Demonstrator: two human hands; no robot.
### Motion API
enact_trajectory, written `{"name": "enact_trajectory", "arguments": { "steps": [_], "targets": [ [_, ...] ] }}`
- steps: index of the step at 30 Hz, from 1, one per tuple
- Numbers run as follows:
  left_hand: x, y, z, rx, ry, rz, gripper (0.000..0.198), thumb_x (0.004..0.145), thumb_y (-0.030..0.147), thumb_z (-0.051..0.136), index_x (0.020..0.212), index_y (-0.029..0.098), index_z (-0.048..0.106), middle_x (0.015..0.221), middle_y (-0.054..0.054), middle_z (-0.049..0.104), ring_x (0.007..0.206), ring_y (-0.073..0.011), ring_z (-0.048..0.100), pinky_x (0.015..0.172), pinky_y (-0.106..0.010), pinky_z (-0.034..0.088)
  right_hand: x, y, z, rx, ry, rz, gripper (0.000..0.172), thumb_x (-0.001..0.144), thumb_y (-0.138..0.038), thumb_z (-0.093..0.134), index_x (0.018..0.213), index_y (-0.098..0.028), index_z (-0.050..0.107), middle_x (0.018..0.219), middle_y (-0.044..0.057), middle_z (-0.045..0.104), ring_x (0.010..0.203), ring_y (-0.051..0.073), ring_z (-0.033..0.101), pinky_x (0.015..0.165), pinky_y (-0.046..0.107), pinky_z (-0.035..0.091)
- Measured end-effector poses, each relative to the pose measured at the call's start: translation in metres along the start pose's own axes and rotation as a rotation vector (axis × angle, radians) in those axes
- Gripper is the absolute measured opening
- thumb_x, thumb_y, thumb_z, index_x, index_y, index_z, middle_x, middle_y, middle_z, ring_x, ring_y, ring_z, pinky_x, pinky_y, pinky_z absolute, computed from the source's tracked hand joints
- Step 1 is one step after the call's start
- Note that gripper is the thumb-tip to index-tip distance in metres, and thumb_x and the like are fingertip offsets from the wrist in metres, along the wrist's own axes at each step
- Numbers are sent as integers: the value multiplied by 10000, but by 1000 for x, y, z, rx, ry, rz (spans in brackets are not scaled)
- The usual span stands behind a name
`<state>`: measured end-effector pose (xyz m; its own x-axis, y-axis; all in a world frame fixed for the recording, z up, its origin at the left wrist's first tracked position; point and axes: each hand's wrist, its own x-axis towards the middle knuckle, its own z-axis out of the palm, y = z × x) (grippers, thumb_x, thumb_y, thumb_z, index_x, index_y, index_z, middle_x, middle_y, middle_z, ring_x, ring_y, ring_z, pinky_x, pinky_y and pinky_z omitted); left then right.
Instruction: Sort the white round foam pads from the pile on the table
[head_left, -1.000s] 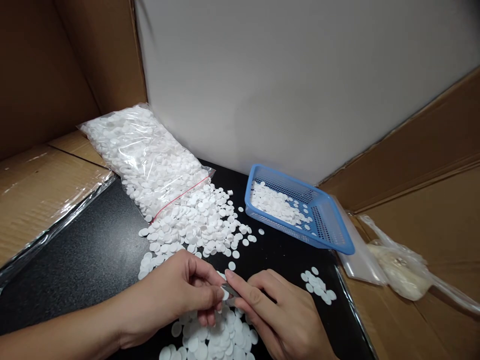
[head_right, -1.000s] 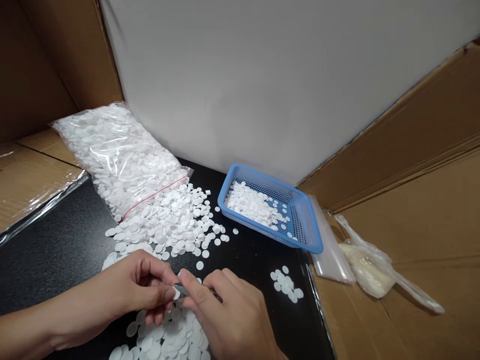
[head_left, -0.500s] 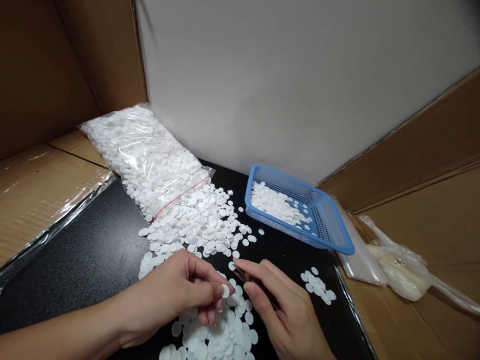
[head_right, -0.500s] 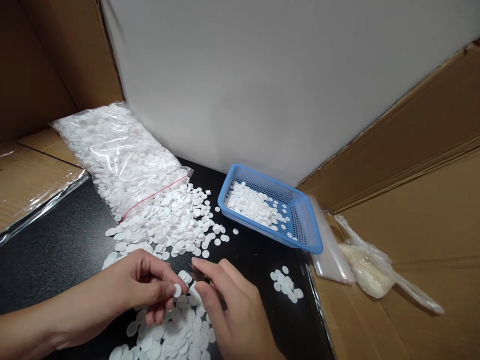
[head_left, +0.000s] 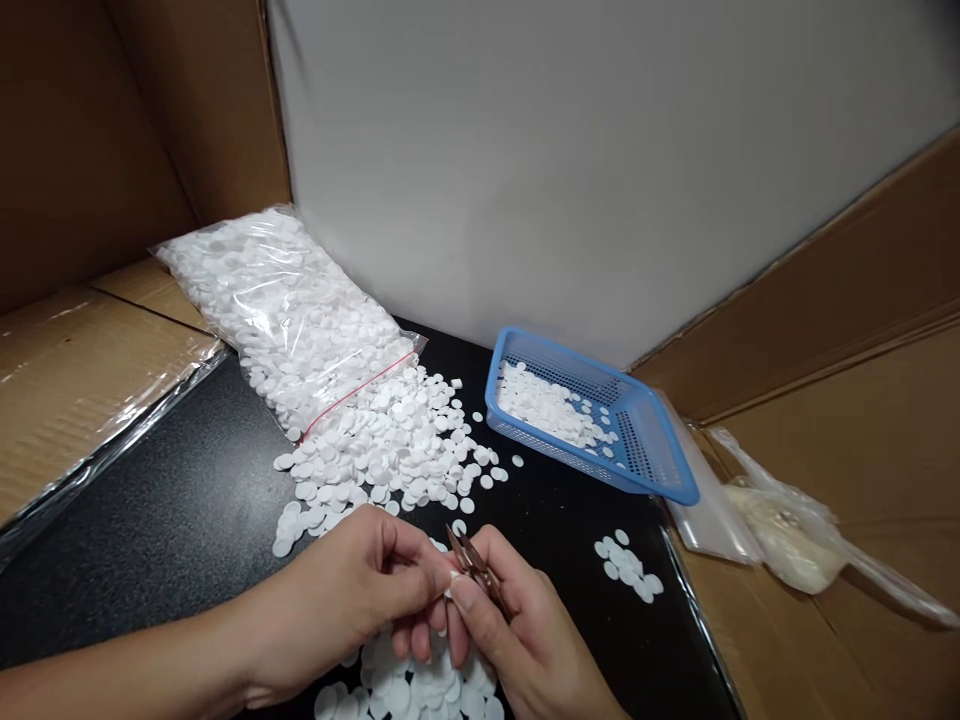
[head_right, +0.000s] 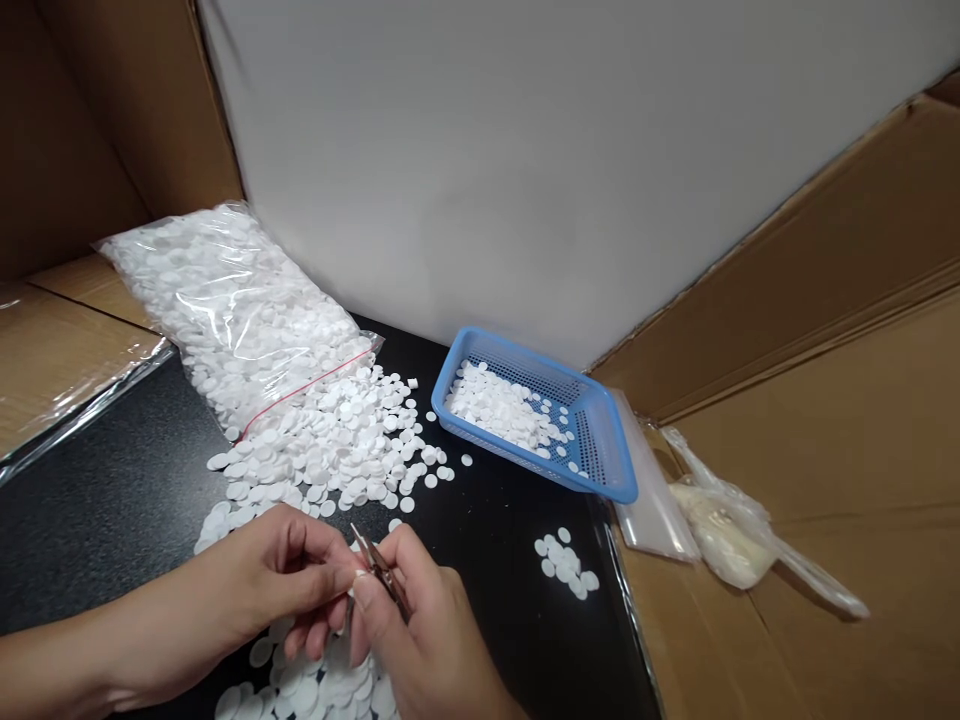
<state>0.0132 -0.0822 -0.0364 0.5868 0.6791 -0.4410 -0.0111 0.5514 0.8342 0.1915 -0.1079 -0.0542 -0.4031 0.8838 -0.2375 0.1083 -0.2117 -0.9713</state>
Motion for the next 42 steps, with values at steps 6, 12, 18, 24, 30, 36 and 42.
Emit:
{"name": "enact_trajectory", "arguments": {
  "steps": [6, 12, 18, 24, 30, 36, 42],
  "targets": [
    [1, -1, 0, -16, -4, -13, 262, 863, 317, 641, 711, 135, 755, 685, -22, 730, 556, -72, 546, 536, -166, 408, 1, 0, -3, -94, 48, -26, 483, 962, -682, 452, 835, -218, 503, 597, -43, 501, 550, 118, 494, 469, 216, 323],
    [2, 0, 2, -41, 25, -21, 233, 819, 293, 662, 658, 138, 731, 643, -8, 704, 537, -74, 542, 543, -179, 416, 2, 8, 1, -45, 50, -33, 457, 954, -642, 509, 797, -212, 514, 611, -13, 596, 597, 143, 592, 576, 243, 449],
    [0, -2, 3, -36, 26, -21, 276, 840, 367, 701, 685, 142, 738, 644, 4, 686, 548, -72, 540, 548, -177, 416, 1, 10, 3, -138, 126, -61, 457, 997, -618, 412, 789, -220, 494, 585, -24, 564, 496, 109, 485, 454, 219, 342],
    [2, -2, 3, -32, 37, -28, 322, 840, 419, 701, 685, 137, 721, 645, 8, 673, 543, -73, 537, 548, -182, 415, 4, 7, -1, -98, 170, -37, 476, 966, -638, 480, 843, -191, 592, 561, -25, 555, 508, 118, 488, 446, 221, 317],
    [2, 0, 4, -17, 60, -18, 359, 818, 454, 710, 666, 130, 684, 610, 23, 624, 539, -74, 521, 551, -187, 412, 5, 7, 2, -63, 196, -13, 448, 900, -639, 601, 806, -201, 580, 615, -12, 607, 597, 149, 575, 573, 257, 445],
    [2, 2, 4, -18, 38, -18, 350, 802, 459, 726, 671, 137, 679, 600, 37, 603, 533, -76, 511, 550, -195, 406, 6, 8, -1, -97, 169, -55, 496, 964, -661, 463, 830, -201, 593, 556, -49, 476, 543, 134, 509, 510, 238, 394],
    [6, -9, 3, -64, 116, -63, 493, 706, 613, 762, 666, 129, 676, 616, -5, 647, 559, -114, 573, 597, -239, 439, 5, 9, -11, -457, 272, -380, 355, 986, -406, 538, 704, -206, 617, 742, 16, 554, 626, 141, 527, 542, 241, 424]
  ]
}}
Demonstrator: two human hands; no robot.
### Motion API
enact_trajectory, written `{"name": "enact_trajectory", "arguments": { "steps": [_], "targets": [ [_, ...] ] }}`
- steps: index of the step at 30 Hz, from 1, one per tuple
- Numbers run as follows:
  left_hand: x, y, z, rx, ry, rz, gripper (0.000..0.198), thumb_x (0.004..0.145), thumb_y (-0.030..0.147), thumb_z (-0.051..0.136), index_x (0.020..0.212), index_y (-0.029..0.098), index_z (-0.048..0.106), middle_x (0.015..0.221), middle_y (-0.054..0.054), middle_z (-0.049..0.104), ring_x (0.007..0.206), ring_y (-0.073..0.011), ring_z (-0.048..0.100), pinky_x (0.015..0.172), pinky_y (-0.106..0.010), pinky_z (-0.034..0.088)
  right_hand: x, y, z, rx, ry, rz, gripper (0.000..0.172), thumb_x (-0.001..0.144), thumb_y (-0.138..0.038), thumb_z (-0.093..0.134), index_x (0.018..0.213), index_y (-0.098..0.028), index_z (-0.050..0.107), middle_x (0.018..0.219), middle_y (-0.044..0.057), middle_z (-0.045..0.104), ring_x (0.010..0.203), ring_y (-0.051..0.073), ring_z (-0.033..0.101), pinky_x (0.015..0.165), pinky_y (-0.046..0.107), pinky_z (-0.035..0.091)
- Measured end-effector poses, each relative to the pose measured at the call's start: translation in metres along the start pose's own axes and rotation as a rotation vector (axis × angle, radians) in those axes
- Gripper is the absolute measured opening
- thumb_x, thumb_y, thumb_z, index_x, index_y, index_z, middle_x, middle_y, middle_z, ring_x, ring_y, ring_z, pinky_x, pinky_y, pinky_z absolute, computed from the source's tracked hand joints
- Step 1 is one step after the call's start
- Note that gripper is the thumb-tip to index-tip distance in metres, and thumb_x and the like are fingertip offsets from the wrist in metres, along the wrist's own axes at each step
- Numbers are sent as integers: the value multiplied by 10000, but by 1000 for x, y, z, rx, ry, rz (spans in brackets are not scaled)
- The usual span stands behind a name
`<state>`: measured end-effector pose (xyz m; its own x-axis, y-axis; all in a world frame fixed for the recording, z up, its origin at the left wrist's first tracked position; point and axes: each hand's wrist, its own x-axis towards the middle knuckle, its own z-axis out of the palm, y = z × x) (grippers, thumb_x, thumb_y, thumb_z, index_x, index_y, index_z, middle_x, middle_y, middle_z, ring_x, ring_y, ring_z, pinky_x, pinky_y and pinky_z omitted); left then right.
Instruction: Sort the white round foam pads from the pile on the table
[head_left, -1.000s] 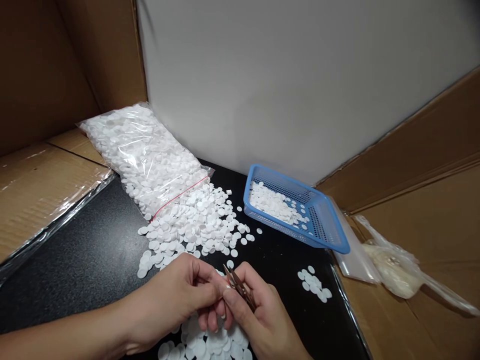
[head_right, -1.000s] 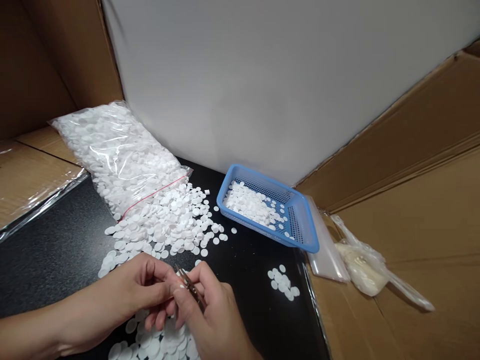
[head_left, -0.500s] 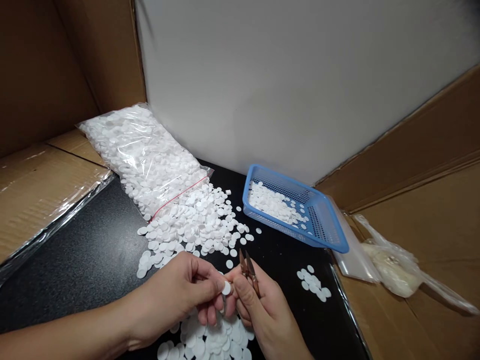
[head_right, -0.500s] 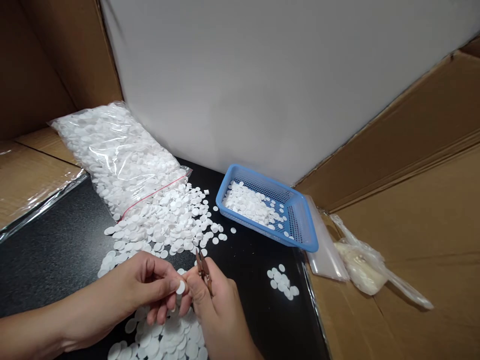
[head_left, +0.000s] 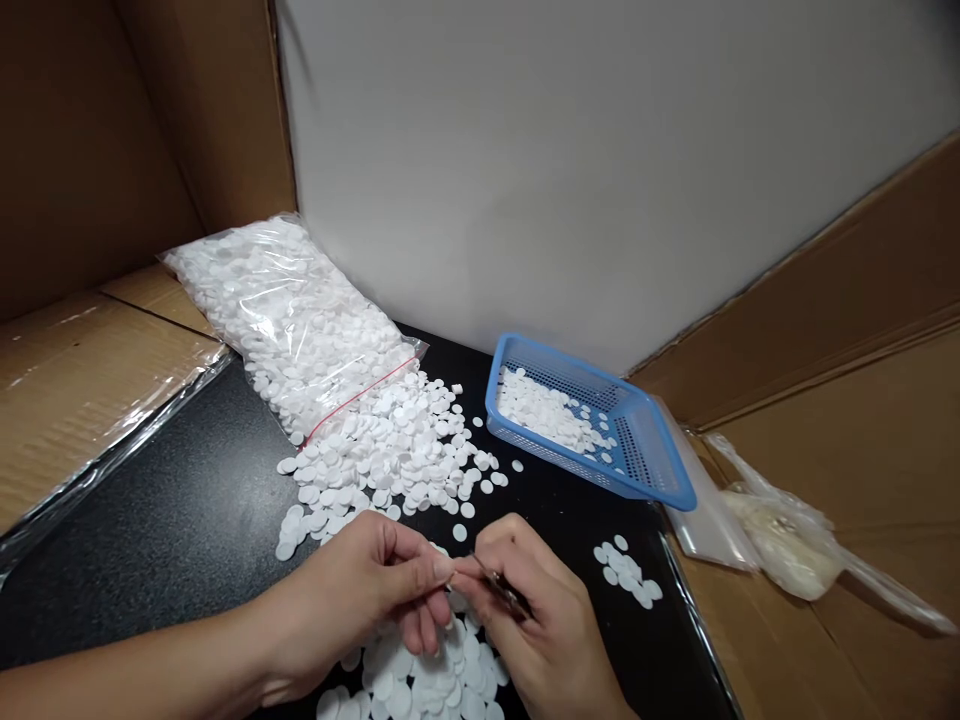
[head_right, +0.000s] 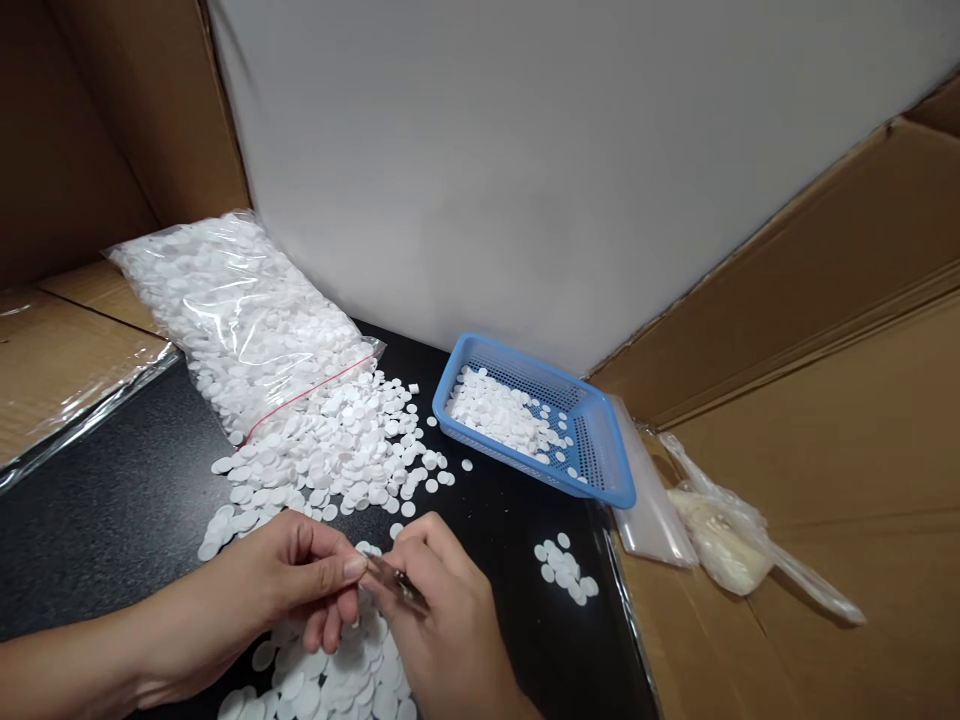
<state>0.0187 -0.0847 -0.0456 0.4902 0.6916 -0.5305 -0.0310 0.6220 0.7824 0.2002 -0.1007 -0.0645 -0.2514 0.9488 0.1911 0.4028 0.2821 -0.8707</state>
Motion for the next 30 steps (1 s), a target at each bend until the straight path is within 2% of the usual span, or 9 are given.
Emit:
{"name": "enact_trajectory", "arguments": {
  "steps": [2, 5, 9, 12, 16, 18, 21, 25, 30],
  "targets": [
    [2, 1, -3, 12, 4, 12, 513, 702, 635, 749, 719, 124, 695, 672, -28, 681, 591, -132, 600, 637, -263, 463, 5, 1, -18, -122, -65, -29, 303, 986, -312, 512, 718, -216, 612, 753, 26, 591, 648, 154, 562, 571, 251, 442],
    [4, 14, -16, 211, 58, 111, 428, 756, 575, 717, 759, 147, 692, 717, -23, 687, 632, -145, 593, 636, -267, 453, 13, 14, -64, -370, -97, 117, 261, 905, -335, 572, 665, -235, 585, 659, 13, 618, 588, 168, 562, 519, 256, 408],
    [6, 34, -44, 634, 318, 369, 239, 829, 414, 641, 778, 184, 684, 744, -9, 678, 681, -157, 564, 610, -254, 404, 15, 51, -122, -536, -163, 474, 239, 786, -390, 580, 605, -249, 515, 495, -5, 591, 436, 181, 523, 434, 270, 378],
    [9, 40, -60, 809, 427, 476, 158, 838, 323, 595, 810, 196, 684, 786, -20, 683, 719, -173, 566, 638, -269, 404, 13, 66, -142, -575, -146, 508, 187, 758, -399, 572, 654, -254, 519, 539, 17, 635, 472, 213, 581, 465, 297, 427],
    [12, 39, -67, 934, 426, 572, 149, 865, 276, 557, 856, 219, 695, 864, -33, 691, 777, -186, 578, 668, -281, 417, 10, 52, -130, -616, -73, 355, 305, 881, -463, 464, 652, -262, 459, 517, 0, 573, 480, 197, 552, 471, 286, 422],
    [12, 38, -68, 969, 421, 590, 159, 879, 285, 551, 865, 222, 697, 872, -32, 696, 766, -184, 579, 668, -283, 422, 8, 41, -114, -596, -144, 313, 350, 928, -485, 424, 662, -259, 451, 543, -15, 554, 505, 183, 551, 477, 266, 408],
    [11, 42, -71, 979, 445, 565, 161, 888, 319, 573, 847, 212, 687, 826, -23, 702, 721, -172, 582, 643, -271, 419, 5, 35, -90, -620, -244, 288, 318, 952, -471, 426, 719, -259, 468, 608, -21, 580, 523, 179, 571, 495, 267, 395],
    [8, 55, -78, 1002, 470, 528, 222, 900, 368, 588, 801, 197, 689, 738, -13, 701, 666, -158, 590, 618, -258, 415, 0, 45, -75, -780, -177, 244, 265, 918, -402, 478, 711, -261, 390, 666, -8, 580, 504, 184, 588, 468, 271, 344],
    [0, 66, -84, 1092, 211, 463, 174, 905, 315, 609, 823, 193, 700, 838, -29, 707, 742, -164, 627, 645, -249, 425, -2, 58, -76, -980, -112, 239, 266, 911, -394, 519, 718, -260, 393, 685, -3, 565, 470, 199, 602, 410, 251, 275]
  ]
}}
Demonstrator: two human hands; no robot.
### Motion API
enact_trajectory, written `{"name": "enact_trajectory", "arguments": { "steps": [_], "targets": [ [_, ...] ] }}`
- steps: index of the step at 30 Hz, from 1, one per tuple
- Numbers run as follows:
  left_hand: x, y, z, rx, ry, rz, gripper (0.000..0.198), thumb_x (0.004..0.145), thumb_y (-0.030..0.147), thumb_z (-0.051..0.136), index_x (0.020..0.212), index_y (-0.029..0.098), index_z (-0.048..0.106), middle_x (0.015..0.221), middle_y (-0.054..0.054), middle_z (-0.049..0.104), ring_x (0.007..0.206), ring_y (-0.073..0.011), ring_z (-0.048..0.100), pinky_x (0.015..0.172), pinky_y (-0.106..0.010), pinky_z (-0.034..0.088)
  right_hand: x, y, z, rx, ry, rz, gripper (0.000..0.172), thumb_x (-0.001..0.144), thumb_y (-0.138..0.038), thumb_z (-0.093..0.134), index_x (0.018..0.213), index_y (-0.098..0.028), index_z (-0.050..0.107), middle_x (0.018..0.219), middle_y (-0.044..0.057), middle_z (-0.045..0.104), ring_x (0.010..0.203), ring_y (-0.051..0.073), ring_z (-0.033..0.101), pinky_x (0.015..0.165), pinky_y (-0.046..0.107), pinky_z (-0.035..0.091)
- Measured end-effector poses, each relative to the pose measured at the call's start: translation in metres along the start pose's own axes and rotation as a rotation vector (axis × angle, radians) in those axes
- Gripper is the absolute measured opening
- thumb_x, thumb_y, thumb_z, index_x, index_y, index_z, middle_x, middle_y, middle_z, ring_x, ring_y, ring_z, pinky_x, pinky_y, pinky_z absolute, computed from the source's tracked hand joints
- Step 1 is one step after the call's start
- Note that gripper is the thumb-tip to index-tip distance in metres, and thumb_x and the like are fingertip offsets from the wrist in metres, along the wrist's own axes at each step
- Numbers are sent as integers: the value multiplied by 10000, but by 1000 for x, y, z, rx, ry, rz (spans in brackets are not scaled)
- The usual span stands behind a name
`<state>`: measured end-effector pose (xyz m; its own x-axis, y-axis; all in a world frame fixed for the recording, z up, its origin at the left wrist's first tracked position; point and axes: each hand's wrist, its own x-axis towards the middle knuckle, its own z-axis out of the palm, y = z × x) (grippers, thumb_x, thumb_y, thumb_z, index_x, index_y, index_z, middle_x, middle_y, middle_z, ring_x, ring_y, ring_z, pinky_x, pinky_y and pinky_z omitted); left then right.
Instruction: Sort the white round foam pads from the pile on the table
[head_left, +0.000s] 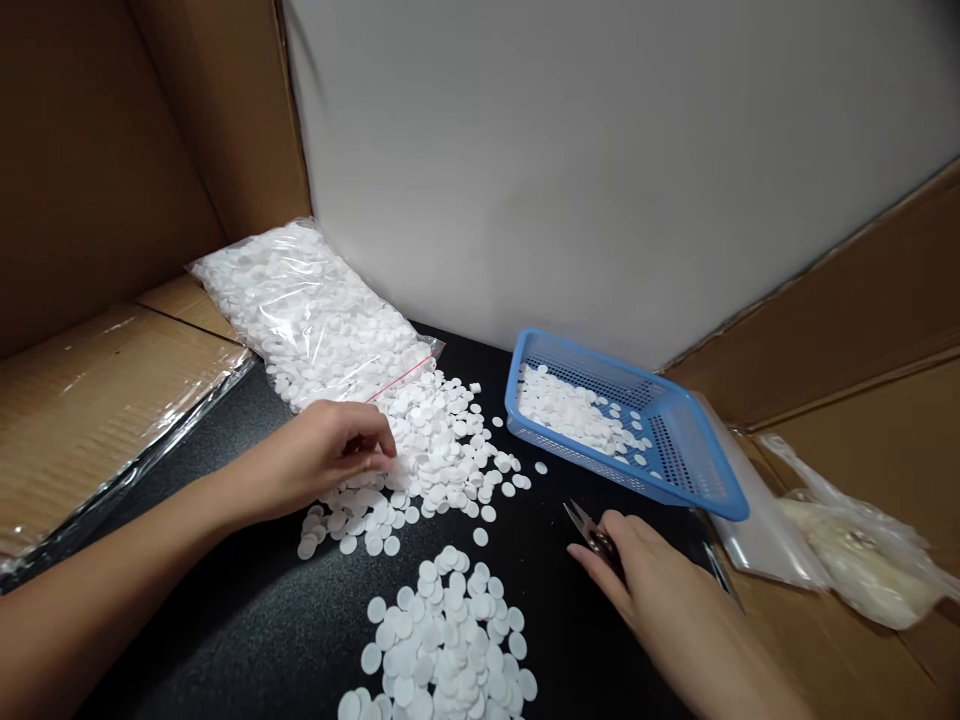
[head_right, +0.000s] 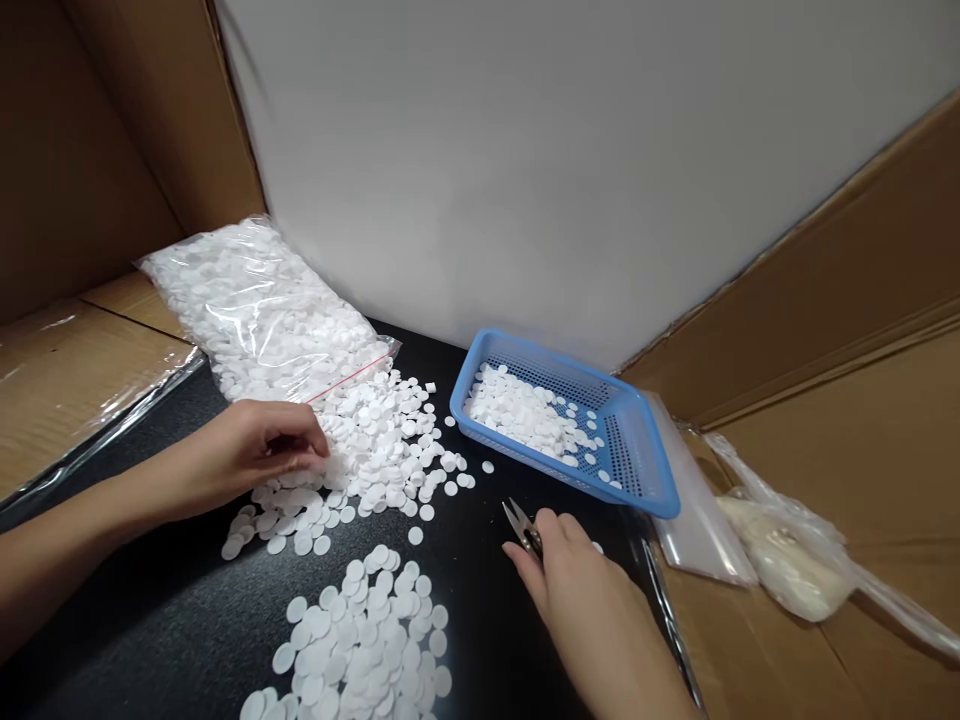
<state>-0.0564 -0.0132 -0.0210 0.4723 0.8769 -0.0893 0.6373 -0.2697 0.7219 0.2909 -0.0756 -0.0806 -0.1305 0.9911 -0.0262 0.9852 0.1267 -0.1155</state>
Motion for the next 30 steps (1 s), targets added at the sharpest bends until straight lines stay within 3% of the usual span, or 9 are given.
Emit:
{"name": "enact_trajectory", "arguments": {
  "steps": [4, 7, 10, 12, 19, 22, 25, 27, 30],
  "targets": [
    [-8, 5, 1, 82, -295, 41, 54, 867, 221, 687, 816, 216, 701, 836, 2, 674, 697, -140, 587, 591, -240, 350, 0, 1, -4, -79, 79, 1, 271, 909, -398, 548, 719, -254, 418, 689, 3, 575, 443, 186, 570, 376, 242, 233],
    [-13, 11, 9, 151, -360, 39, 42, 855, 201, 725, 860, 229, 693, 846, 10, 683, 691, -145, 592, 588, -252, 323, 1, -8, -12, 9, 166, -91, 230, 959, -358, 494, 757, -249, 505, 703, 12, 599, 511, 192, 605, 384, 257, 313],
    [-16, 12, 21, 223, -366, 77, 92, 857, 169, 727, 876, 231, 661, 875, 10, 694, 731, -160, 625, 611, -261, 328, 4, -31, -17, 298, 164, -262, 239, 1018, -250, 403, 939, -243, 628, 829, 37, 662, 682, 185, 677, 564, 278, 512],
    [-16, 10, 28, 272, -347, 101, 140, 845, 111, 709, 856, 229, 634, 867, 15, 693, 731, -167, 636, 609, -267, 322, 7, -48, -16, 465, 101, -344, 266, 1008, -168, 401, 986, -231, 658, 885, 44, 668, 765, 176, 687, 661, 277, 552],
    [-11, -6, 40, 421, -221, 242, 153, 920, 116, 612, 807, 217, 595, 823, 17, 633, 610, -144, 585, 548, -279, 285, 23, -76, -5, 493, -71, -274, 148, 879, -68, 665, 910, -213, 673, 895, 19, 656, 742, 178, 663, 653, 284, 519],
    [-12, -1, 41, 418, -184, 282, 195, 937, 127, 585, 755, 197, 589, 794, 3, 596, 629, -147, 575, 559, -274, 316, 27, -76, -6, 551, -109, -195, 178, 842, -62, 720, 787, -208, 635, 832, 1, 642, 720, 169, 632, 611, 260, 482],
    [-17, 13, 48, 260, -129, 222, 148, 930, 136, 588, 799, 197, 618, 814, 5, 598, 677, -143, 595, 586, -245, 373, 24, -78, -9, 623, -89, -187, 222, 832, -47, 718, 720, -201, 603, 781, -7, 619, 700, 157, 607, 599, 242, 460],
    [-22, 21, 57, 184, -155, 209, 126, 905, 132, 628, 797, 197, 623, 817, 10, 609, 690, -139, 610, 587, -235, 386, 19, -80, -11, 659, -109, -246, 219, 819, -26, 715, 724, -196, 614, 775, -11, 610, 682, 144, 595, 586, 229, 448],
    [-26, 26, 68, 191, -291, 301, 173, 821, 195, 785, 750, 197, 627, 785, 15, 624, 739, -174, 638, 603, -252, 388, 11, -80, -13, 709, -260, -401, 218, 768, -26, 779, 728, -201, 657, 769, -28, 618, 669, 127, 602, 566, 207, 433]
  ]
}}
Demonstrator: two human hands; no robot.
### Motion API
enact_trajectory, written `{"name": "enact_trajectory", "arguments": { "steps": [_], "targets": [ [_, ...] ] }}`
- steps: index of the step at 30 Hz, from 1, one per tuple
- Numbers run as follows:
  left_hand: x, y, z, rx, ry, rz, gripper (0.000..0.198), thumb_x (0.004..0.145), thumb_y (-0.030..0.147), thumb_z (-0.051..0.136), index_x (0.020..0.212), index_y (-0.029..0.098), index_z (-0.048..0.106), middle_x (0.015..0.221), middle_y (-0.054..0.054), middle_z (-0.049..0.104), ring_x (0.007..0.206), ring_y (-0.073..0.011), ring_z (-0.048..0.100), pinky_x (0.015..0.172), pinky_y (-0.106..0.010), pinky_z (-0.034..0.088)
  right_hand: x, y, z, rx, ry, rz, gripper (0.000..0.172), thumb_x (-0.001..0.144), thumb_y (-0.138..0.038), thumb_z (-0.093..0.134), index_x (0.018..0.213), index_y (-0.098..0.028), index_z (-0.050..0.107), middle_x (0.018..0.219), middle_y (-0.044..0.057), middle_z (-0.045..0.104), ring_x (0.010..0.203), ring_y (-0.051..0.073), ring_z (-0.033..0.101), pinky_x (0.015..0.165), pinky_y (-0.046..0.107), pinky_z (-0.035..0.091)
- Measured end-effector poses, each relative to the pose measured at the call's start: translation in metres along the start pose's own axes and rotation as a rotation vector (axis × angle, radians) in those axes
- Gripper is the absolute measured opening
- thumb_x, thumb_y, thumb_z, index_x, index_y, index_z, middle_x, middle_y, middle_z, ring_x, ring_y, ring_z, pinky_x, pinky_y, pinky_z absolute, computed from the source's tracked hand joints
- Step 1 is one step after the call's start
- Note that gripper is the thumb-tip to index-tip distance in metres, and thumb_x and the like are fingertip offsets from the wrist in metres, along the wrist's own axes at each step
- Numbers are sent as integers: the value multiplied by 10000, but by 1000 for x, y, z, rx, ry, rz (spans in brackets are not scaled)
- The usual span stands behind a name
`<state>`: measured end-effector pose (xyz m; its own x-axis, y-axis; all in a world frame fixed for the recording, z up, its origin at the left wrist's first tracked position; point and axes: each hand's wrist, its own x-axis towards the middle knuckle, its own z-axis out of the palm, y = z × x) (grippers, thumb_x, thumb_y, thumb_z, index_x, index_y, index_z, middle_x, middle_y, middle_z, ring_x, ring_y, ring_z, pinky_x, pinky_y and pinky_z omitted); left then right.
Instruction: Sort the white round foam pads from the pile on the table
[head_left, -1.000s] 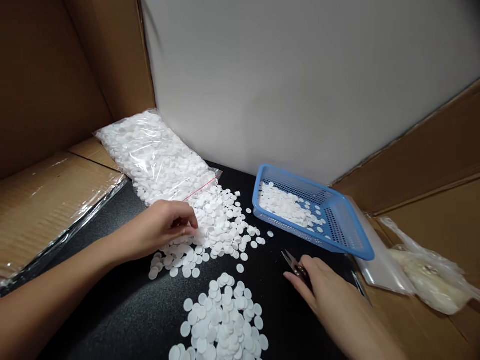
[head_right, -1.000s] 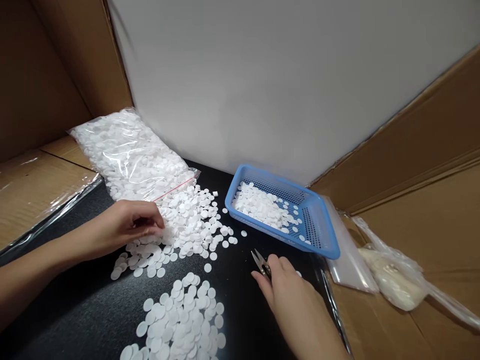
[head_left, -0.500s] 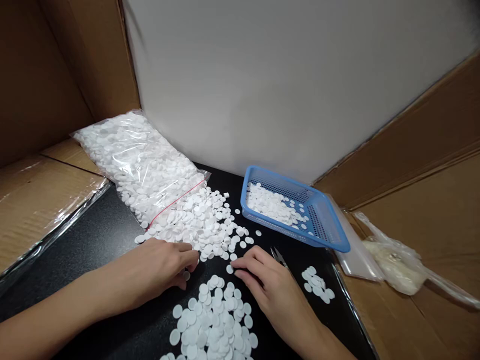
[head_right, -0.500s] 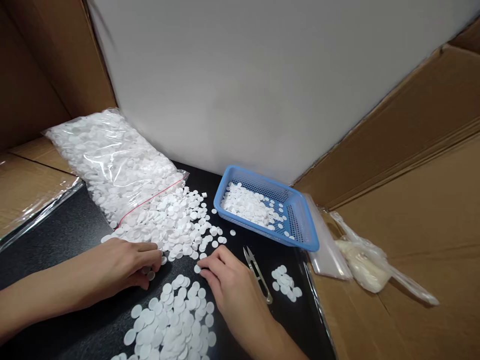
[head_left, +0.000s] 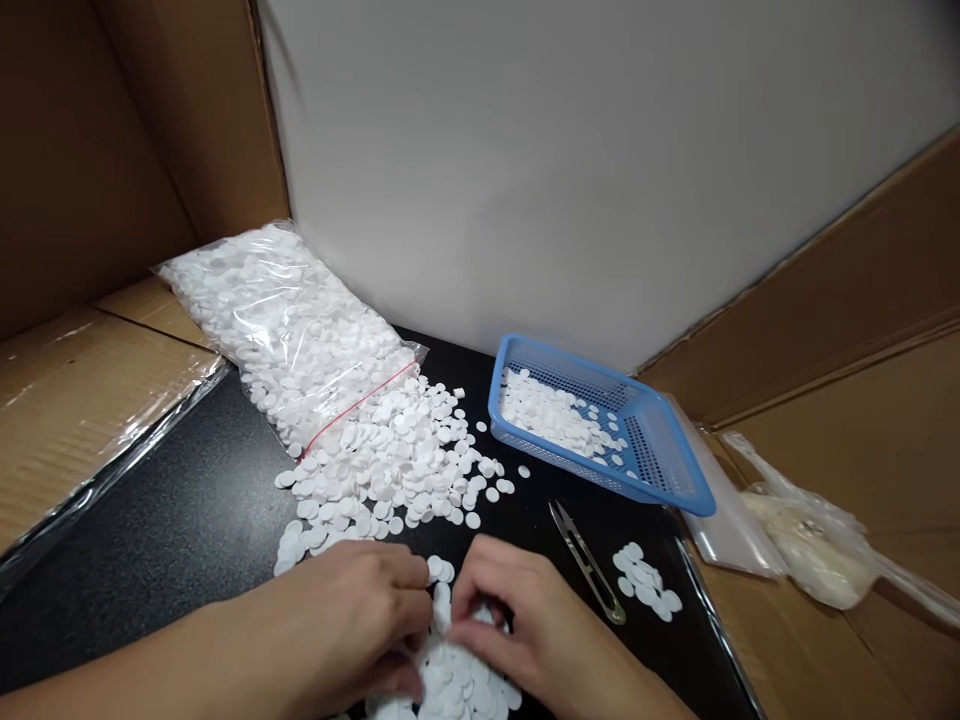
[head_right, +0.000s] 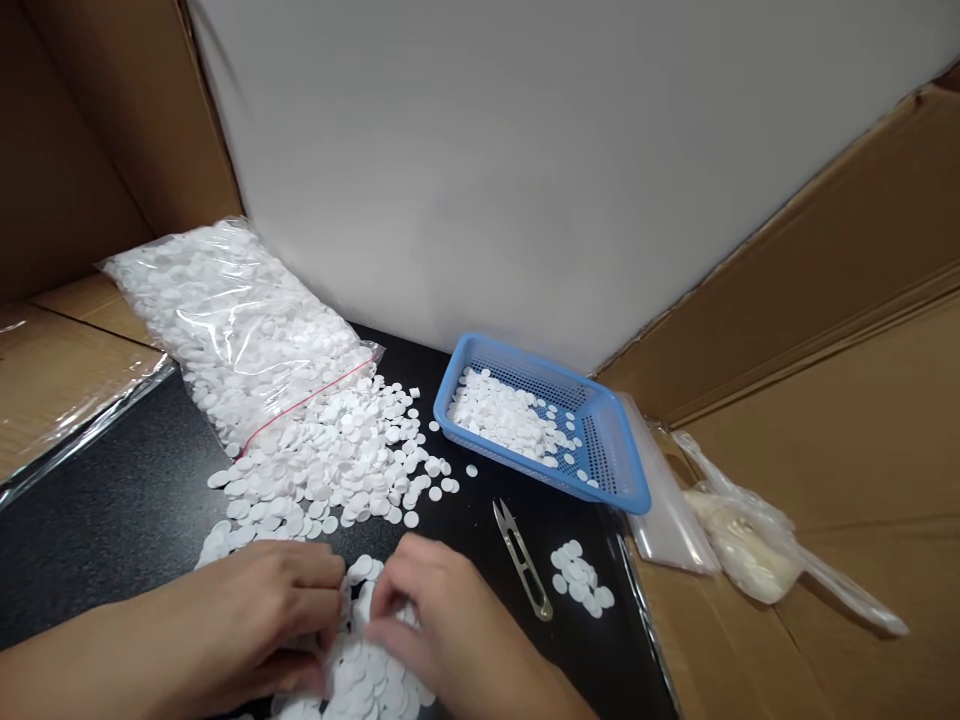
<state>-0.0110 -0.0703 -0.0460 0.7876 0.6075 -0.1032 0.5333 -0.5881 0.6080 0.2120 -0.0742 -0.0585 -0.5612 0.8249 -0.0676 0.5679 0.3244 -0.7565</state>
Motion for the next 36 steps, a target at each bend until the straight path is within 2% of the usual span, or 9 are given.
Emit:
{"name": "enact_trajectory", "arguments": {
  "steps": [2, 4, 7, 11, 18, 25, 28, 31, 36],
  "targets": [
    [1, -3, 0, -75, -23, 8, 133, 854, 196, 766, 780, 198, 655, 799, 16, 636, 748, -161, 650, 613, -234, 407, -2, 2, -2, 17, -24, -20, 195, 805, -53, 769, 745, -213, 677, 766, -33, 637, 681, 128, 624, 586, 207, 446],
    [2, -10, -5, -102, 46, -62, 125, 901, 119, 686, 804, 195, 674, 829, 12, 642, 751, -144, 651, 638, -219, 424, 0, 10, -5, -26, 105, -7, 181, 886, -62, 682, 795, -218, 677, 791, -19, 660, 722, 144, 649, 640, 227, 477],
    [4, -23, -14, 49, 183, -209, 134, 887, 63, 660, 841, 188, 676, 852, -1, 633, 756, -169, 625, 665, -254, 421, 6, 26, -6, -160, 296, -23, 161, 921, -62, 611, 861, -204, 655, 838, 16, 664, 715, 168, 655, 645, 265, 499],
    [6, -32, -16, 154, 214, -265, 139, 824, 69, 738, 881, 182, 680, 863, -8, 614, 784, -196, 610, 671, -277, 411, 10, 36, -3, -263, 357, -87, 140, 914, -66, 619, 862, -189, 660, 823, 29, 647, 681, 179, 647, 606, 280, 499],
    [6, -35, -8, 330, 246, -91, 144, 908, 113, 659, 776, 167, 639, 802, -14, 603, 760, -199, 562, 683, -308, 383, 9, 21, 4, -40, 296, -38, 195, 810, -13, 748, 755, -195, 703, 776, -7, 683, 699, 154, 677, 630, 233, 529],
    [8, -36, -7, 523, 296, 85, 261, 981, 118, 522, 738, 173, 601, 762, -19, 590, 721, -202, 499, 675, -343, 331, 13, 20, 6, 1, 265, -57, 236, 819, 34, 704, 736, -185, 728, 777, -2, 678, 711, 148, 668, 642, 224, 524],
    [9, -33, -6, 427, 317, 37, 236, 956, 90, 513, 763, 170, 621, 770, -17, 594, 730, -195, 502, 680, -335, 343, 13, 21, 7, -11, 255, -58, 239, 853, 14, 661, 747, -193, 717, 786, 1, 669, 741, 159, 662, 644, 237, 511],
    [9, -27, -4, 131, 318, -88, 173, 927, 132, 557, 800, 190, 660, 796, -6, 598, 776, -185, 528, 700, -305, 381, 14, 19, 7, -9, 248, -22, 216, 884, -45, 642, 756, -209, 701, 782, -7, 664, 752, 166, 652, 656, 254, 500],
    [10, -17, 0, -91, 239, -209, 173, 895, 172, 609, 736, 204, 672, 764, 1, 590, 809, -192, 533, 729, -309, 389, 14, 16, 5, -39, 268, 29, 205, 907, -83, 600, 751, -207, 650, 755, -4, 632, 681, 161, 609, 601, 265, 474]
  ]
}}
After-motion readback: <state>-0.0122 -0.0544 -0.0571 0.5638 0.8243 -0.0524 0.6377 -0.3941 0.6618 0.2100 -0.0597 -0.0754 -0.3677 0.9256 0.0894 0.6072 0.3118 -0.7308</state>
